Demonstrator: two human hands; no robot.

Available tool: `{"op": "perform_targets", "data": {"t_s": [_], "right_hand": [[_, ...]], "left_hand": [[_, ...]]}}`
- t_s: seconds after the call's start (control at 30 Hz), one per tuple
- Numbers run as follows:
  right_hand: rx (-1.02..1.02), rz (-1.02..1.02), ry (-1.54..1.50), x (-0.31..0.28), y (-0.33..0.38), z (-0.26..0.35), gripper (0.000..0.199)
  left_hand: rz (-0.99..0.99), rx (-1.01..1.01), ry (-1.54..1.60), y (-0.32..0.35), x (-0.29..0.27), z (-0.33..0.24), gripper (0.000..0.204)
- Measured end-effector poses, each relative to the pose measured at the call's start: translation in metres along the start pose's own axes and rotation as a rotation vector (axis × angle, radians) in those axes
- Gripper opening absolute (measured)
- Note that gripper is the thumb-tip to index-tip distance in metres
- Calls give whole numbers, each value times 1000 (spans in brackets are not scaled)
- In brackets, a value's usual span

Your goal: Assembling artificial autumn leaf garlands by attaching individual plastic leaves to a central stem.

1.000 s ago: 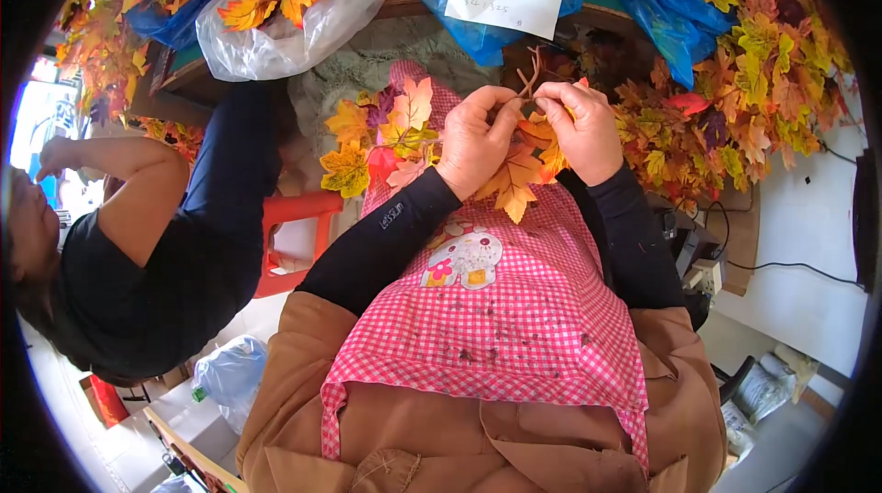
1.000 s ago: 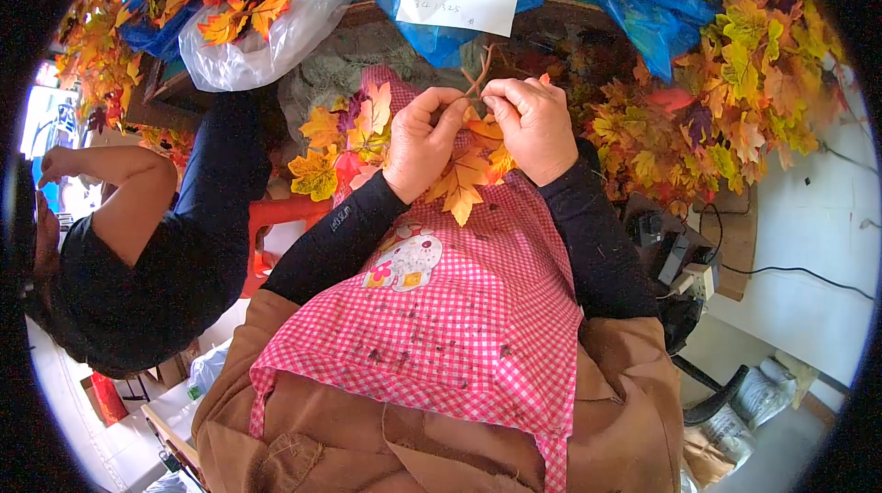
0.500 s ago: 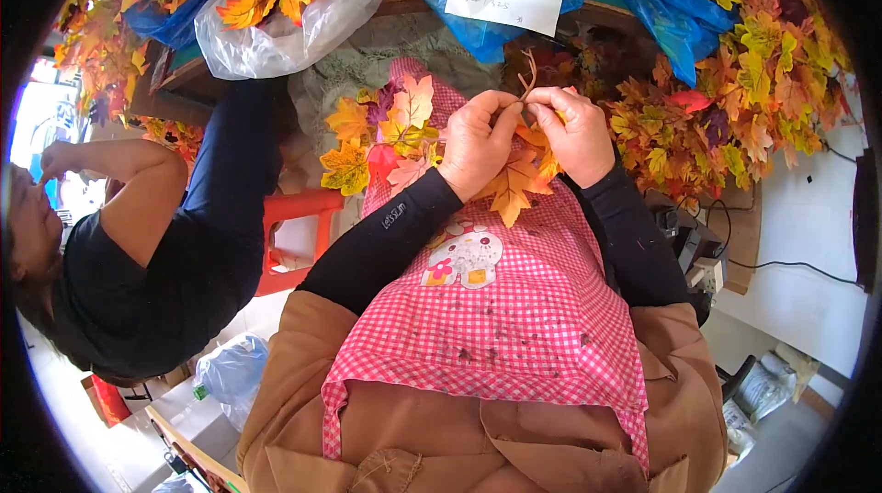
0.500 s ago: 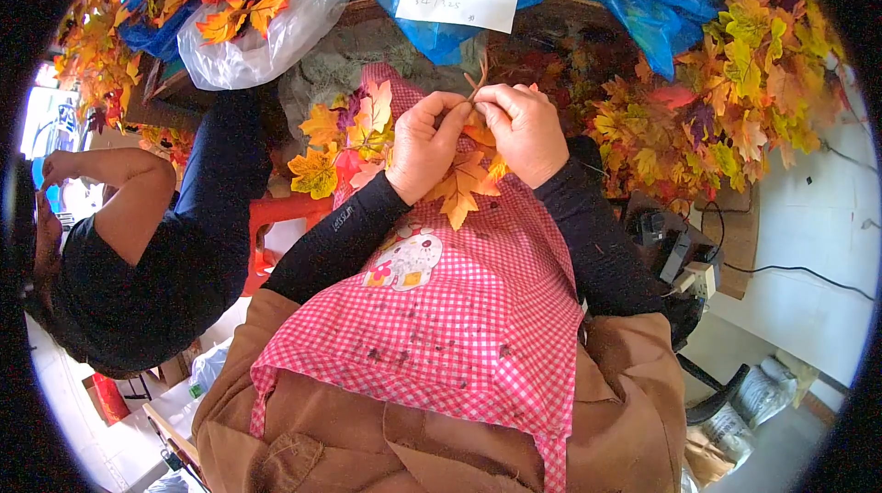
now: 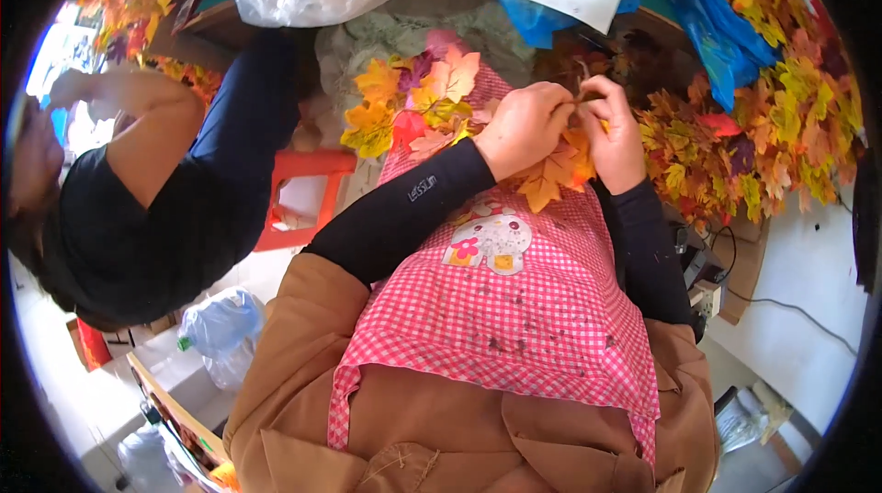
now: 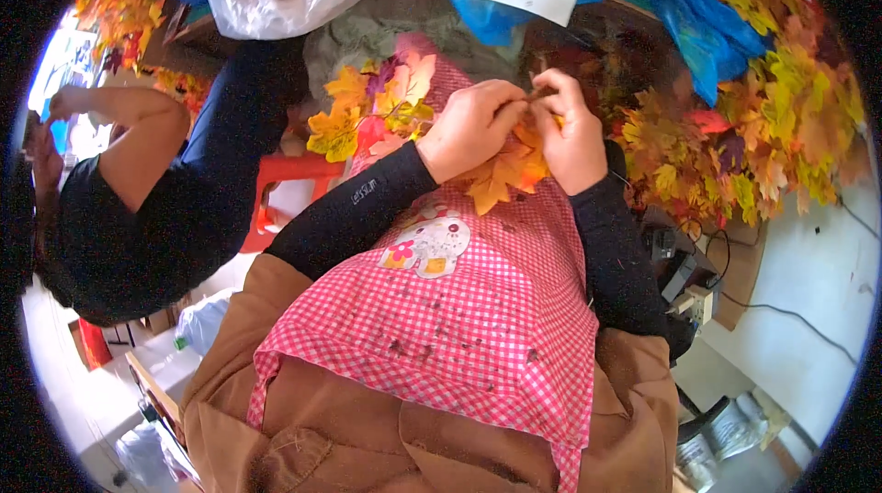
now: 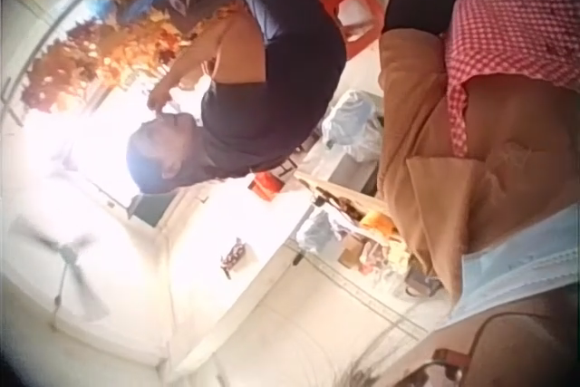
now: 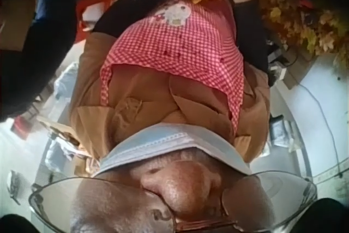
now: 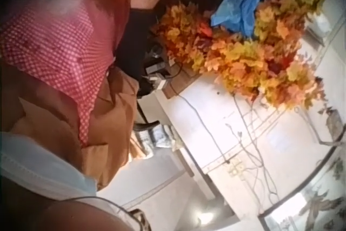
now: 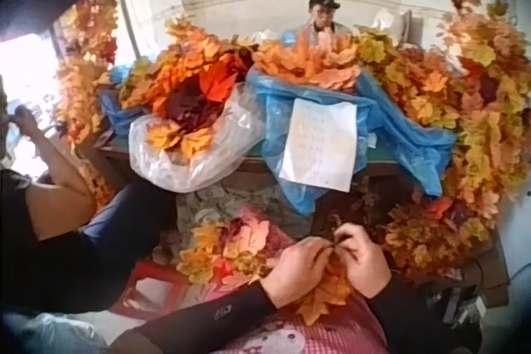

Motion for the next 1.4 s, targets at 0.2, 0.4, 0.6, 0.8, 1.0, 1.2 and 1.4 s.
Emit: {"op": "perform_targets", "data": {"t_s": [0.2,0.4,0.6,0.8,1.0,1.2,1.4], "right_hand": [[-190,102,333,5,7,-7,20],[-81,-27,286,-11,4,-28,20],[-31,-56,191,-13,0,-44,19],[48,-9,114,-8,-1,-59,19],[100,-1,94,-10,-5,-76,19],[146,20,30,-5,-4,-87,18],[105,3,33,-8,-9,-76,18]], "left_hand": [[53,-126,-29,-1,-58,-12,19],[-80,-220,-101,29,-118,32,23],[121,38,-259,71,-92,17,25],[231,-17,-303,100,-64,20,26],[141,-170,-439,104,-81,34,27],[92,-119,-419,97,-88,31,22],[-260,-50,-318,75,-126,34,17]]}}
Point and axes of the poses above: each hand's wrist, its own y-axis away from the middle knuckle, its own x-axis out of the palm, z = x × y, the point moved 10 cm from there along -y, towards the middle knuckle, and after that the axes turned 8 degrees about y, right-handed, at the moved point
